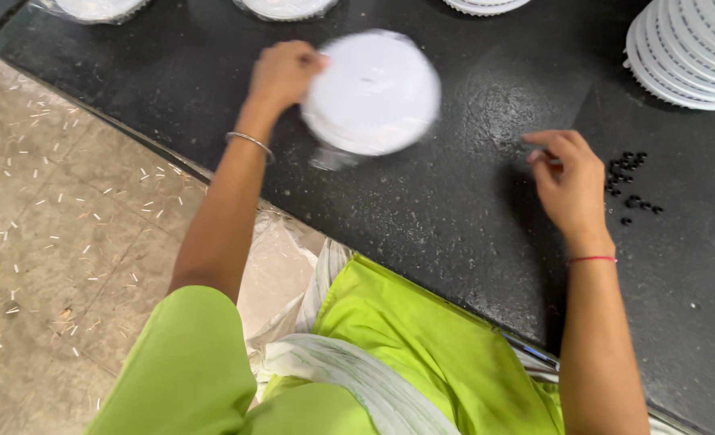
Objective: The person sits at a workbench and presses small black plastic clips into the underside of round white light fixture bases, working one base at a time. They place each finished base onto a stack of completed bases and pick up the next one, occasionally handling plastic wrapping around the bases.
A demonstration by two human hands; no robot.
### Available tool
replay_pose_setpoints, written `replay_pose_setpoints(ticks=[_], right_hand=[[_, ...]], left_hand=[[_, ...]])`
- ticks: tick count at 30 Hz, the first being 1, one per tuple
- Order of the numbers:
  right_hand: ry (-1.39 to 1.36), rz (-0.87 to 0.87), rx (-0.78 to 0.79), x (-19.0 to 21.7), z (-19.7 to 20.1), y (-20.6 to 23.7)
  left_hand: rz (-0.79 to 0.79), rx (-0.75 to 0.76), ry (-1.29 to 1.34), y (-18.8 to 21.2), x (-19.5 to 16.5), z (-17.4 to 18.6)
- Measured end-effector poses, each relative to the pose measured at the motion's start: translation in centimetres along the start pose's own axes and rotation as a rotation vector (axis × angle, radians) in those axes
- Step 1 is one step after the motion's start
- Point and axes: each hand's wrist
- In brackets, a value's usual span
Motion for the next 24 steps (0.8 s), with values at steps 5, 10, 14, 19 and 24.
replay_pose_setpoints(ticks=[5, 10, 14, 19, 24], right_hand=[[0.006, -0.201, -0.154, -2.7, 1.0, 1.0], [0.151, -0.279, -0.270, -5.6, 2.7, 2.1], [0.135, -0.291, -0.271, -6.5, 3.0, 2.0], [0.146, -0.328, -0.225, -6.6, 3.0, 1.7], [0.010, -0.429, -0.222, -7.4, 2.9, 1.5]], left_hand=[[-0.166, 0.278, 0.255, 1.3, -8.1, -7.8], [-0.227, 0.156, 0.216, 0.0, -13.6, -13.8], [-0.131, 0.237, 0.365, -0.6, -13.7, -15.5], [-0.031, 0.310, 0.315, -0.4, -12.4, -14.2], [0.062, 0.665, 0.099, -0.5, -12.4, -12.1]])
Point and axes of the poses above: each hand's wrist, its own y-axis away from the middle knuckle, its own z-axis out of the back of the hand, x = y × z, and after that the axes turned 10 degrees about z, right-handed
